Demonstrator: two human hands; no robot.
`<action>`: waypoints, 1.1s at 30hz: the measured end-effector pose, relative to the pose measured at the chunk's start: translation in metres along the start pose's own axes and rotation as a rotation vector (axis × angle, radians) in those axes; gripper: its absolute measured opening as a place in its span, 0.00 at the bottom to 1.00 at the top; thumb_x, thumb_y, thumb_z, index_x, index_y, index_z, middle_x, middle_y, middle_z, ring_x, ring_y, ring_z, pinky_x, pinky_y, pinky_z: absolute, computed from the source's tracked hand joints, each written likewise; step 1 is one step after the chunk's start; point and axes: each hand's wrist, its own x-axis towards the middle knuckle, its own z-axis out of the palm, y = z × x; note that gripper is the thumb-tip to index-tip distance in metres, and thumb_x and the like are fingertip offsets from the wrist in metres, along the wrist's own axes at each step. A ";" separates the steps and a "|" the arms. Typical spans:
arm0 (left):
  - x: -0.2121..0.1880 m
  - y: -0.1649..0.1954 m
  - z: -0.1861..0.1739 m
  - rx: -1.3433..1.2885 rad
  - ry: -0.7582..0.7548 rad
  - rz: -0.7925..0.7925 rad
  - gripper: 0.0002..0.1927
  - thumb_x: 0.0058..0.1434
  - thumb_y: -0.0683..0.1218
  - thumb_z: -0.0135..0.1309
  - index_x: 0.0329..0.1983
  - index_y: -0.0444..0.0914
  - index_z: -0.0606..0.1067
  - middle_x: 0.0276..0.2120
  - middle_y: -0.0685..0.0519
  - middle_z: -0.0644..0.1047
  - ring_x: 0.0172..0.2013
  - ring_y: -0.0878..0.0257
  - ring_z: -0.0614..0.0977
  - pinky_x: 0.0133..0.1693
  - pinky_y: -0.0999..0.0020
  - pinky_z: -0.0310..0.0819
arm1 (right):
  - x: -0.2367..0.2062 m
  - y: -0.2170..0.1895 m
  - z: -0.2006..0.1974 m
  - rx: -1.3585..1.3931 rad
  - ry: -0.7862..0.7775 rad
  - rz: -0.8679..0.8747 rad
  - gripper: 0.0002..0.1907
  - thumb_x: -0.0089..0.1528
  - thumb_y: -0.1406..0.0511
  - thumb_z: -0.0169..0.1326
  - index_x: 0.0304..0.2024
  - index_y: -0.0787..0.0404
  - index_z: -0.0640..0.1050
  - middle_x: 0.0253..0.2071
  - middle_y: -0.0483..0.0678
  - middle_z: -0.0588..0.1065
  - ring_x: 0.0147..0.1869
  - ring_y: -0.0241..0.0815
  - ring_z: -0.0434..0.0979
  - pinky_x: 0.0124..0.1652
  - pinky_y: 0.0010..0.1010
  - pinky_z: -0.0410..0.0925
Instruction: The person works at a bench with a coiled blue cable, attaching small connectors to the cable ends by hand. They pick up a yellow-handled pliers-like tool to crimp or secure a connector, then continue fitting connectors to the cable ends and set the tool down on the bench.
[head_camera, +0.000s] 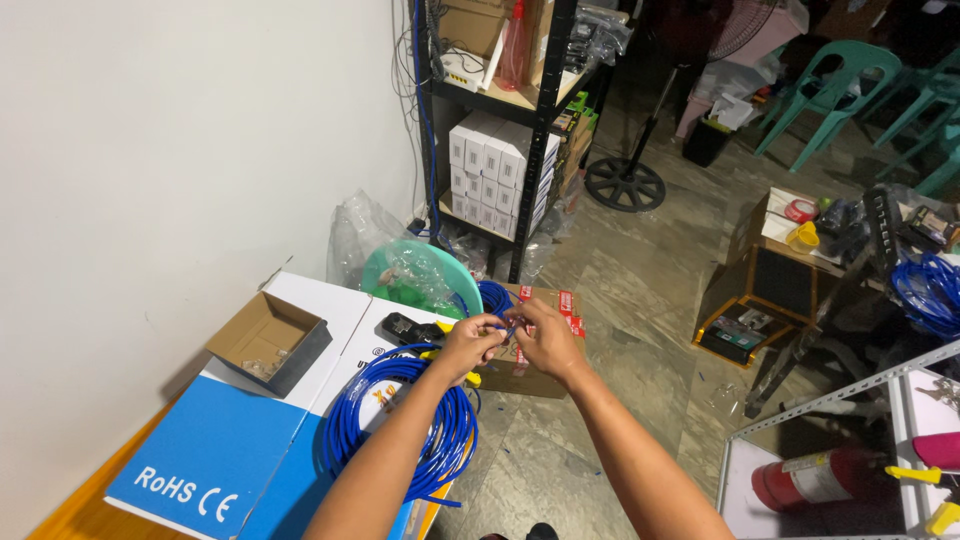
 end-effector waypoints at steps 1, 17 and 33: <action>0.000 0.001 0.000 0.004 0.008 -0.009 0.12 0.63 0.42 0.59 0.49 0.36 0.77 0.29 0.59 0.76 0.22 0.76 0.71 0.22 0.79 0.60 | 0.000 0.000 0.000 -0.014 0.003 -0.003 0.14 0.55 0.72 0.57 0.45 0.61 0.81 0.37 0.52 0.77 0.42 0.48 0.80 0.43 0.37 0.73; -0.002 0.005 -0.003 -0.090 0.008 0.000 0.16 0.60 0.40 0.59 0.51 0.35 0.76 0.29 0.56 0.79 0.22 0.75 0.71 0.20 0.79 0.57 | -0.011 0.005 0.008 -0.043 0.012 0.109 0.11 0.56 0.68 0.57 0.42 0.62 0.82 0.36 0.54 0.81 0.42 0.50 0.82 0.43 0.39 0.73; -0.004 0.005 -0.001 0.014 0.016 0.014 0.14 0.60 0.42 0.61 0.49 0.34 0.77 0.29 0.58 0.77 0.23 0.74 0.74 0.21 0.79 0.60 | 0.009 0.018 0.008 0.139 -0.103 0.318 0.12 0.63 0.62 0.57 0.43 0.64 0.81 0.38 0.48 0.81 0.42 0.39 0.81 0.44 0.32 0.73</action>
